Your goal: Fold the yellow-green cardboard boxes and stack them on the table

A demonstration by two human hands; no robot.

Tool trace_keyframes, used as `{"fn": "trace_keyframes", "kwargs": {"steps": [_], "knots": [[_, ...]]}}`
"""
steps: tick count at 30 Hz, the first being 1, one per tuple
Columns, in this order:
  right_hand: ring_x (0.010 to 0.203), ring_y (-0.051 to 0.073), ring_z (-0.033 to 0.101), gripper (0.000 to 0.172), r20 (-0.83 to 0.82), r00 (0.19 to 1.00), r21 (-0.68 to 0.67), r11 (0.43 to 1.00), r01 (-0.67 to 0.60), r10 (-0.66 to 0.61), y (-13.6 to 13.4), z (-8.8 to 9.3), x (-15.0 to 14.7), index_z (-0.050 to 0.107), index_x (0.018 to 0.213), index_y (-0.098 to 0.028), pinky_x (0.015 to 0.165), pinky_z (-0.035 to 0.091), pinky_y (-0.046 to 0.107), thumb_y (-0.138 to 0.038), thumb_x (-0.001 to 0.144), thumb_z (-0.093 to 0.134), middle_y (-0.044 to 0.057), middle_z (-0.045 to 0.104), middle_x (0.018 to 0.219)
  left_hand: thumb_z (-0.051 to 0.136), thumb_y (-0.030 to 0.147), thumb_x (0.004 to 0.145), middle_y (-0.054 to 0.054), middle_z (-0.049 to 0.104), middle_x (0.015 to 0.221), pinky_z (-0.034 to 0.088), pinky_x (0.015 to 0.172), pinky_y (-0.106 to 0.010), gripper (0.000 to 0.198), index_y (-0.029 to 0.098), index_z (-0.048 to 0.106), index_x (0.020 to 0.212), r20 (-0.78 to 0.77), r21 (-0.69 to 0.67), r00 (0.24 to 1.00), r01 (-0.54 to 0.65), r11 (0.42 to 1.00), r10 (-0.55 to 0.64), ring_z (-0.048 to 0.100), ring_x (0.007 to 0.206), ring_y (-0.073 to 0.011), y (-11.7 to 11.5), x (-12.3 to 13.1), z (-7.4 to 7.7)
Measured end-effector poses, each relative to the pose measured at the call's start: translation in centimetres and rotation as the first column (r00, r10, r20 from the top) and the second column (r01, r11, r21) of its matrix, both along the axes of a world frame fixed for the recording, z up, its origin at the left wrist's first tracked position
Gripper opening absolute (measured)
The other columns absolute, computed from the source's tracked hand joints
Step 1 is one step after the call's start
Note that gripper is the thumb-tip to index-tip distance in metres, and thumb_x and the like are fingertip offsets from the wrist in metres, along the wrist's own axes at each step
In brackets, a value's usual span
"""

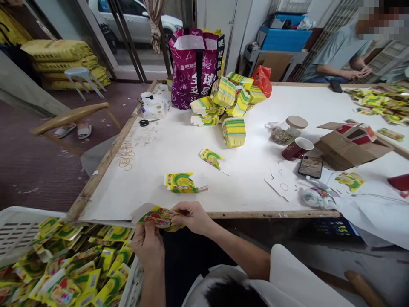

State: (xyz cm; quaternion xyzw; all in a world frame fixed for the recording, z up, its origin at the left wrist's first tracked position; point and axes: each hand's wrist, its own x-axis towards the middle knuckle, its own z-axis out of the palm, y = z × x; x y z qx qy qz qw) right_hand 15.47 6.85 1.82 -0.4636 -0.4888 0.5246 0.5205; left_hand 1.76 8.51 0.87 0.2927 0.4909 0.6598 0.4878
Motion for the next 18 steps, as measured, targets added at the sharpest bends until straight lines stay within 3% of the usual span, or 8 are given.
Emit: {"fn": "trace_keyframes", "kwargs": {"steps": [3, 6, 8, 10, 11, 13, 16, 18], "knots": [[0.088, 0.016, 0.062, 0.015, 0.323, 0.943, 0.182, 0.983, 0.017, -0.076, 0.4, 0.9, 1.9, 0.076, 0.101, -0.018, 0.082, 0.046, 0.028, -0.019, 0.088, 0.067, 0.005, 0.072, 0.094, 0.077, 0.046, 0.077, -0.008, 0.071, 0.103, 0.052, 0.091, -0.031, 0.04, 0.015, 0.071, 0.102, -0.073, 0.084, 0.994, 0.093, 0.992, -0.086, 0.067, 0.097, -0.021, 0.7, -1.7, 1.4], [0.095, 0.019, 0.058, 0.021, 0.642, 0.762, 0.259, 0.959, -0.112, -0.084, 0.6, 1.8, 3.7, 0.077, 0.103, -0.024, 0.09, 0.042, 0.033, -0.014, 0.092, 0.062, 0.006, 0.073, 0.101, 0.078, 0.055, 0.073, -0.012, 0.065, 0.128, 0.048, 0.1, -0.037, 0.068, 0.02, 0.062, 0.13, -0.205, 0.21, 0.955, 0.255, 0.944, -0.212, 0.061, 0.118, -0.0274, 1.4, -4.3, 2.6], [0.097, 0.021, 0.055, 0.025, 0.764, 0.643, 0.248, 0.944, -0.218, -0.052, 0.4, 2.3, 3.8, 0.077, 0.103, -0.026, 0.09, 0.04, 0.036, -0.012, 0.092, 0.061, 0.004, 0.073, 0.103, 0.088, 0.051, 0.058, -0.014, 0.059, 0.137, 0.044, 0.106, -0.041, 0.09, 0.021, 0.056, 0.137, -0.387, 0.156, 0.854, 0.433, 0.888, -0.349, 0.056, 0.126, -0.0318, 1.7, -5.5, 2.8], [0.098, 0.021, 0.053, 0.027, 0.816, 0.578, 0.25, 0.914, -0.319, -0.021, -0.1, 2.6, 3.2, 0.076, 0.102, -0.028, 0.092, 0.038, 0.037, -0.01, 0.091, 0.06, 0.001, 0.073, 0.104, 0.095, 0.036, 0.045, -0.014, 0.059, 0.137, 0.041, 0.108, -0.044, 0.101, 0.022, 0.056, 0.138, -0.535, -0.034, 0.671, 0.589, 0.807, -0.512, 0.055, 0.126, -0.0347, 1.7, -5.5, 2.5], [0.101, 0.021, 0.053, 0.027, 0.818, 0.575, 0.268, 0.9, -0.345, -0.023, -0.4, 2.7, 2.7, 0.076, 0.102, -0.028, 0.094, 0.037, 0.038, -0.01, 0.091, 0.059, 0.001, 0.073, 0.106, 0.095, 0.029, 0.042, -0.014, 0.061, 0.134, 0.042, 0.106, -0.045, 0.099, 0.022, 0.058, 0.134, -0.562, -0.128, 0.599, 0.618, 0.776, -0.57, 0.057, 0.123, -0.0354, 1.6, -5.1, 2.2], [0.112, 0.022, 0.051, 0.029, 0.777, 0.625, 0.326, 0.9, -0.289, -0.081, -0.9, 2.8, 1.8, 0.073, 0.112, -0.028, 0.103, 0.035, 0.039, -0.012, 0.091, 0.06, 0.003, 0.068, 0.12, 0.092, 0.022, 0.042, -0.012, 0.068, 0.119, 0.046, 0.099, -0.045, 0.084, 0.021, 0.065, 0.121, -0.558, -0.235, 0.566, 0.594, 0.77, -0.607, 0.062, 0.111, -0.0346, 1.3, -4.0, 1.5], [0.138, 0.026, 0.037, 0.06, 0.583, 0.762, 0.376, 0.925, 0.055, -0.282, -1.3, 2.3, 1.2, 0.049, 0.144, -0.022, 0.116, 0.029, 0.044, -0.028, 0.087, 0.068, 0.013, 0.046, 0.148, 0.089, 0.022, 0.044, -0.008, 0.069, 0.105, 0.049, 0.086, -0.039, 0.074, 0.02, 0.065, 0.113, -0.552, -0.219, 0.649, 0.493, 0.842, -0.524, 0.064, 0.097, -0.0304, 0.6, -2.5, 0.9], [0.144, 0.027, 0.032, 0.079, 0.424, 0.842, 0.301, 0.928, 0.218, -0.335, -1.1, 1.7, 1.2, 0.034, 0.153, -0.015, 0.119, 0.027, 0.046, -0.037, 0.086, 0.069, 0.018, 0.038, 0.153, 0.089, 0.023, 0.045, -0.006, 0.067, 0.102, 0.048, 0.08, -0.036, 0.077, 0.02, 0.062, 0.117, -0.586, -0.205, 0.643, 0.471, 0.858, -0.493, 0.063, 0.091, -0.0281, 0.2, -1.9, 0.9]]}}
